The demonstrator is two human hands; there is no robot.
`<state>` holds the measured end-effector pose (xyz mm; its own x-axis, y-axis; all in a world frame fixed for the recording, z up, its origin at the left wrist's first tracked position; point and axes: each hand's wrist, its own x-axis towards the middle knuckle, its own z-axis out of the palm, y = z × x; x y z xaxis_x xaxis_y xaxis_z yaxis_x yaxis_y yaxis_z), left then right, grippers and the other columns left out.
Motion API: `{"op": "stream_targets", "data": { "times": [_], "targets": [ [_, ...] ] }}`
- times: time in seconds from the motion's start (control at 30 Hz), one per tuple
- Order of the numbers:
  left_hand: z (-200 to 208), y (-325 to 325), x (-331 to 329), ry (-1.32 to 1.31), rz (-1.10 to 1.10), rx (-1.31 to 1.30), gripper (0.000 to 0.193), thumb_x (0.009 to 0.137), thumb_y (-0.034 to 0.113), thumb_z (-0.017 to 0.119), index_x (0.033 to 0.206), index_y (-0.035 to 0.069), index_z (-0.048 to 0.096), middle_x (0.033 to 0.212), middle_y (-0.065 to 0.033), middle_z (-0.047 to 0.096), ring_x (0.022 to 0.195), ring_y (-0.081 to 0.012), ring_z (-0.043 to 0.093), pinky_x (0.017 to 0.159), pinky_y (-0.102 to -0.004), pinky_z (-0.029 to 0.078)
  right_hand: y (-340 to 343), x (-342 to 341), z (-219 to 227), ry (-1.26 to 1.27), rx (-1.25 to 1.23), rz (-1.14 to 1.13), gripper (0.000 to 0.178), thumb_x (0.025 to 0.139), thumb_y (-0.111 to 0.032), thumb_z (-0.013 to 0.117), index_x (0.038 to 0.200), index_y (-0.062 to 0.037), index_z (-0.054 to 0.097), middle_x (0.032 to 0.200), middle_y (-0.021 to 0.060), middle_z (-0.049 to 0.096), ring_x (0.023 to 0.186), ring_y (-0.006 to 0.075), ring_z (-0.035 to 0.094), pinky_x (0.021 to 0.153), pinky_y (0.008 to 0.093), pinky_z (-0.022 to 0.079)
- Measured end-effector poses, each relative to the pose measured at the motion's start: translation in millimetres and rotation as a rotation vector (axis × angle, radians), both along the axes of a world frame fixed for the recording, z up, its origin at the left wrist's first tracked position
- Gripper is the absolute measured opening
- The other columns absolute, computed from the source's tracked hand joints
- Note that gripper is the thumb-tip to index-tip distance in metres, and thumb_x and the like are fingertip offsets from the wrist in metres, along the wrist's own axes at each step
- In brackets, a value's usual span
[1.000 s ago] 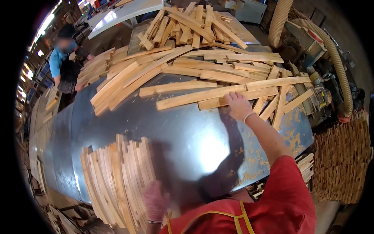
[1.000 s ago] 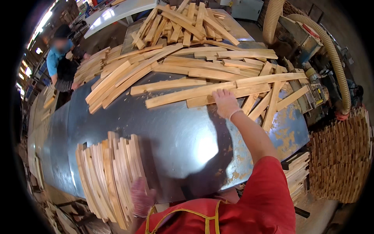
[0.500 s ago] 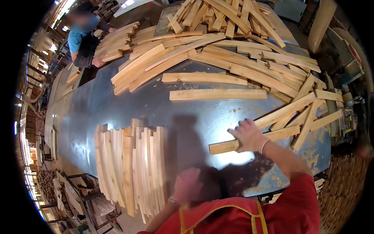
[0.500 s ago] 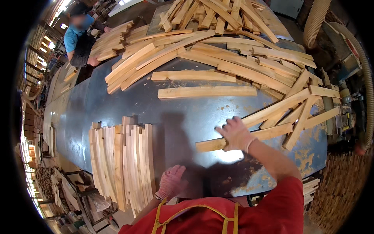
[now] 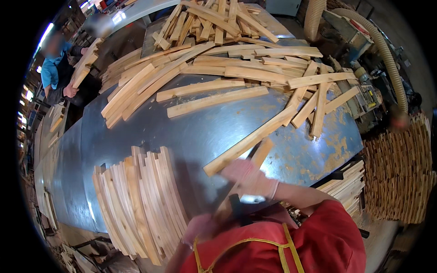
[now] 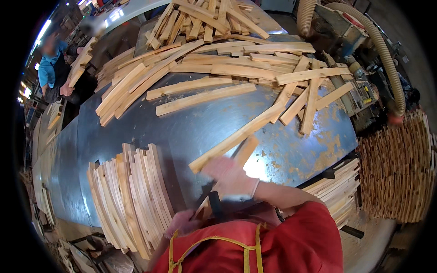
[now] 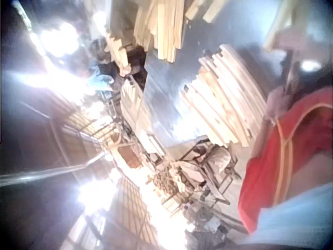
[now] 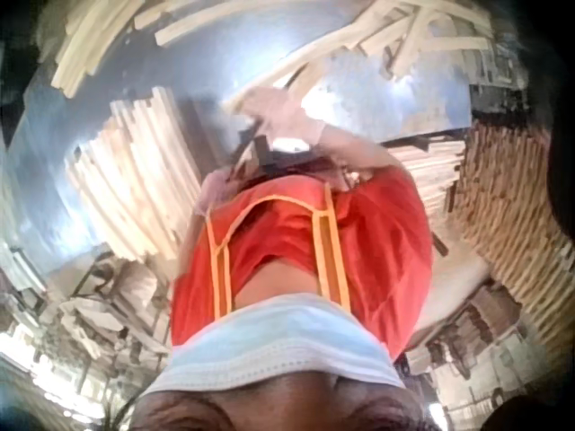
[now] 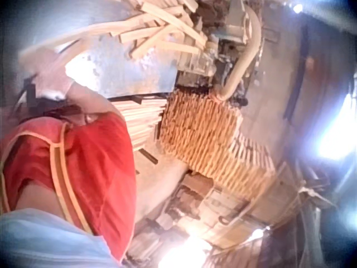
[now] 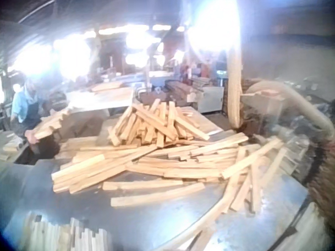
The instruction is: The person repeatedly picks up individual wooden planks from a large pile on a metal table and stacks them into a neat pile. The person wears gloves and a red shirt while performing this repetitive sorting task in a workshop environment.
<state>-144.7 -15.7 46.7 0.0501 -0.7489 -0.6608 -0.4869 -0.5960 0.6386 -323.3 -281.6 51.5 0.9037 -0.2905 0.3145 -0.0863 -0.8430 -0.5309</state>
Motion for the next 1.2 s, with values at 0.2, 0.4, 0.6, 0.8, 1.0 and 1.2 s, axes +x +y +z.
{"op": "stream_targets", "data": {
  "times": [0.2, 0.4, 0.6, 0.8, 1.0, 1.2],
  "targets": [
    [-37, 106, -24, -0.223, 0.468, -0.087, 0.032, 0.093, 0.029, 0.074, 0.117, 0.009, 0.075, 0.114, -0.0129, 0.075, 0.103, -0.0292, 0.073, 0.086, -0.0422, 0.057, -107, -23, -52, 0.159, -0.537, -0.394, 0.050, 0.081, -0.021, 0.074, 0.130, -0.0156, 0.064, 0.107, 0.0044, 0.071, 0.122, 0.0353, 0.059, 0.105, 0.0559, 0.043],
    [-55, 102, -34, -0.598, 0.725, -0.084, 0.040, 0.088, 0.029, 0.076, 0.123, 0.012, 0.070, 0.122, -0.0120, 0.069, 0.112, -0.0334, 0.066, 0.092, -0.0462, 0.053, -97, 10, -73, 0.512, -0.445, -0.164, 0.038, 0.083, -0.026, 0.077, 0.120, -0.0243, 0.066, 0.103, 0.0004, 0.070, 0.114, 0.0261, 0.061, 0.098, 0.0449, 0.043],
    [-55, 3, -39, -0.950, 0.348, -0.413, 0.050, 0.083, 0.029, 0.078, 0.129, 0.015, 0.064, 0.131, -0.0110, 0.063, 0.121, -0.0376, 0.060, 0.098, -0.0503, 0.049, -161, -7, -8, 0.442, -0.200, -0.233, 0.054, 0.077, -0.020, 0.077, 0.130, -0.0213, 0.066, 0.116, 0.0047, 0.068, 0.119, 0.0291, 0.060, 0.102, 0.0428, 0.046],
    [-60, -108, -52, -0.649, -0.070, -0.287, 0.079, 0.074, 0.029, 0.087, 0.145, 0.015, 0.055, 0.136, -0.0130, 0.059, 0.127, -0.0401, 0.058, 0.106, -0.0549, 0.048, -326, -89, -66, 0.850, -0.581, -0.493, 0.062, 0.078, -0.032, 0.080, 0.138, -0.0225, 0.064, 0.135, 0.0116, 0.067, 0.134, 0.0356, 0.058, 0.106, 0.0465, 0.046],
    [-50, -84, -45, -0.480, 0.150, -0.117, 0.066, 0.082, 0.027, 0.084, 0.141, 0.011, 0.061, 0.119, -0.0127, 0.069, 0.108, -0.0355, 0.067, 0.098, -0.0486, 0.054, -252, -8, 18, 0.868, -0.052, -0.262, 0.075, 0.084, -0.053, 0.073, 0.146, -0.0144, 0.059, 0.113, 0.0200, 0.077, 0.110, 0.0391, 0.073, 0.097, 0.0474, 0.055],
    [-69, -25, -42, 0.131, 0.859, -0.050, 0.046, 0.094, 0.026, 0.075, 0.134, 0.005, 0.068, 0.121, -0.0187, 0.074, 0.097, -0.0303, 0.072, 0.086, -0.0363, 0.058, -117, 58, -39, 0.542, 0.754, -0.497, 0.076, 0.092, -0.059, 0.060, 0.133, 0.0044, 0.062, 0.120, 0.0329, 0.072, 0.114, 0.0491, 0.068, 0.103, 0.0506, 0.052]
  ]
}}
